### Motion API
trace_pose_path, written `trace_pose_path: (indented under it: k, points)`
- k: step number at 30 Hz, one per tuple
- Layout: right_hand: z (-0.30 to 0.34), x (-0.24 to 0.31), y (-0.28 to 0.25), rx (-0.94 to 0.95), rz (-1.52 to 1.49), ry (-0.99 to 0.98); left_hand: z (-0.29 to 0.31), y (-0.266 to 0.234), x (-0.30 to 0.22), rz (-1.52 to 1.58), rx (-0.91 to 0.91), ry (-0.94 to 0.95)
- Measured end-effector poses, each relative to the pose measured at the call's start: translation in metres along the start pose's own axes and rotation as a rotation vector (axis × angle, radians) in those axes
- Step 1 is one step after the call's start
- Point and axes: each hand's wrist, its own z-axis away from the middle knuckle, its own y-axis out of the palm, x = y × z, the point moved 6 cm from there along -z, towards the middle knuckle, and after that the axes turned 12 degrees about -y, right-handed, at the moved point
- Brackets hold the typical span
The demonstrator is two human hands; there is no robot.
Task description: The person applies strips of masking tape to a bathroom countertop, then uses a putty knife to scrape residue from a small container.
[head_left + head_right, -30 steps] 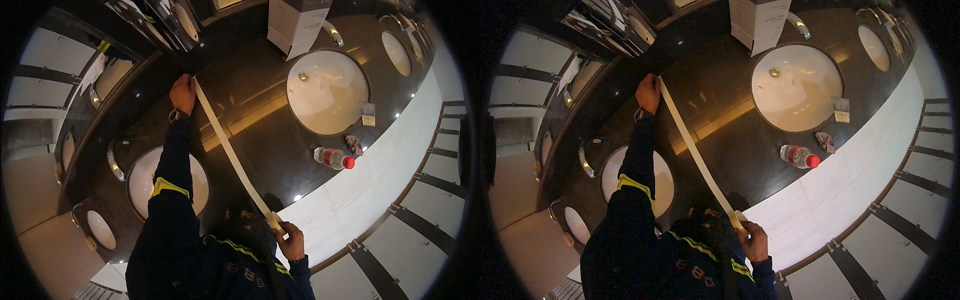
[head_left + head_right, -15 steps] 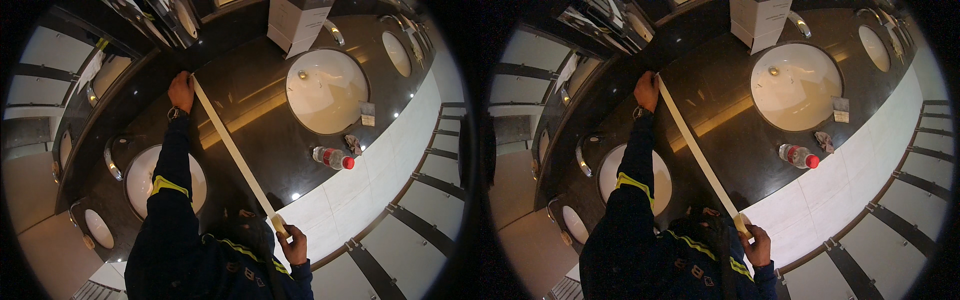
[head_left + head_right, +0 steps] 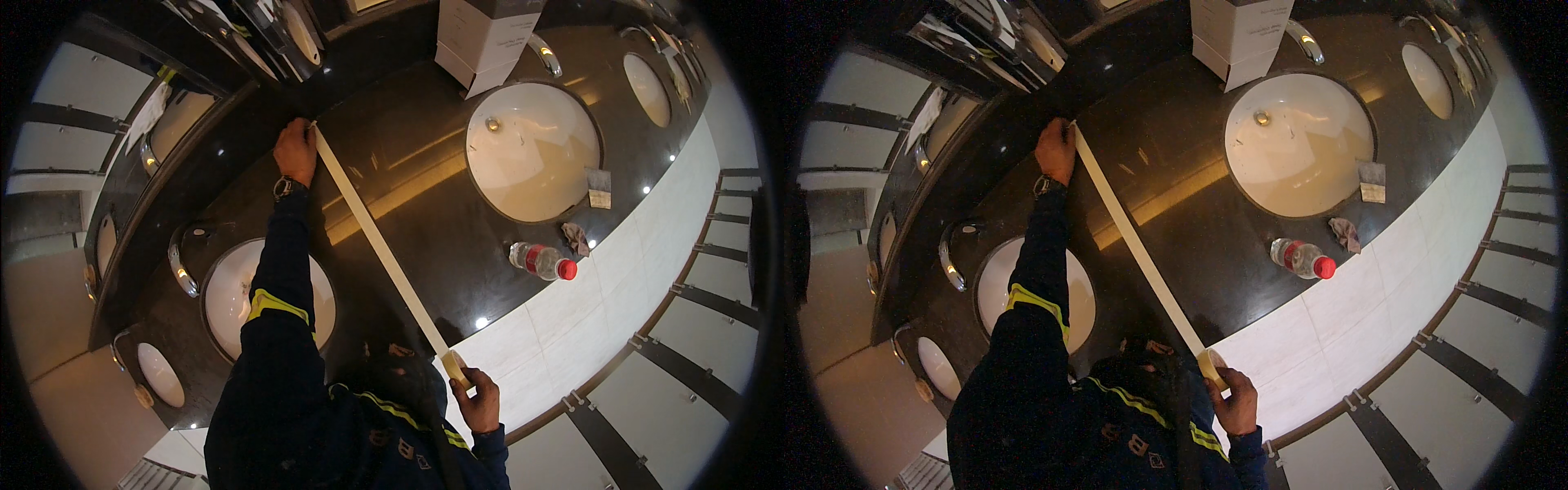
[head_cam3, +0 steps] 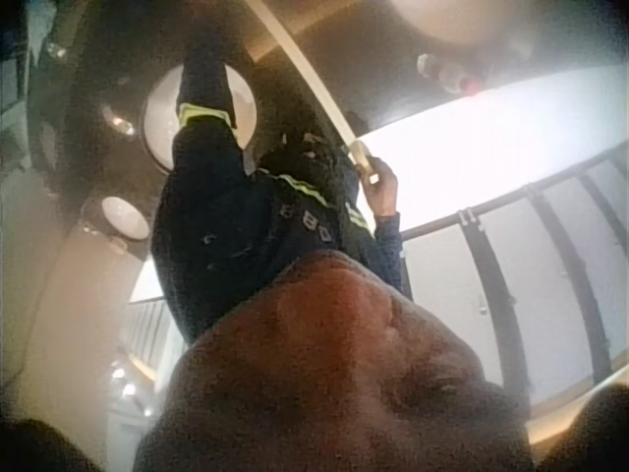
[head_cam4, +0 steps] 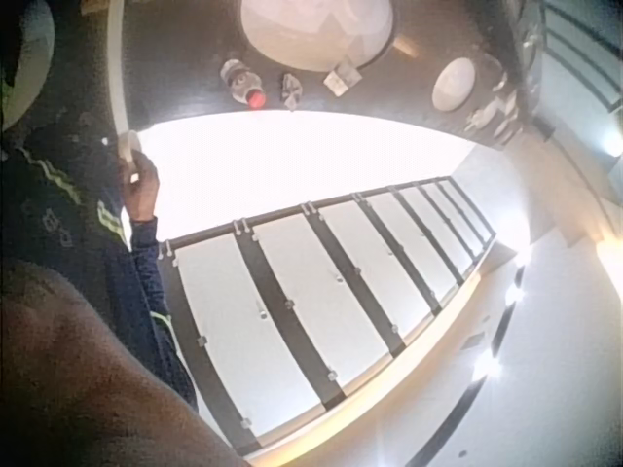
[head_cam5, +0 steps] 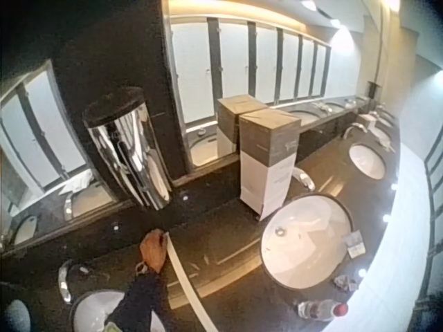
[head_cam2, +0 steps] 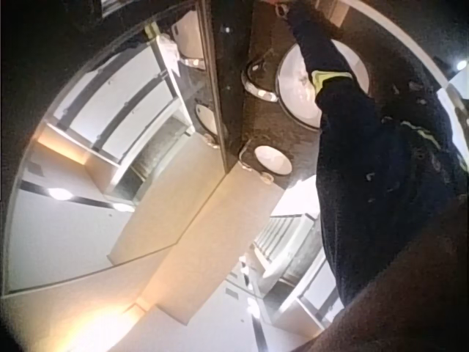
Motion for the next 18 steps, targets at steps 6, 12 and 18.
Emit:
trace_pose_path:
  k: [6,12,18]
  points:
    - [-0.0002,0.0001,0.0029,0.007,-0.019,0.006,0.0013,-0.0020,-0.0024,0.001,0.010,-0.001]
    - [0.0001,0.0009,0.0044,-0.016,0.010,-0.064,0.0005,-0.0018,-0.0031,0.005,-0.014,0.017]
    - [0.0004,0.0035,0.0051,-0.008,0.000,-0.057,0.0007,-0.0007,-0.0042,-0.018,-0.018,0.030]
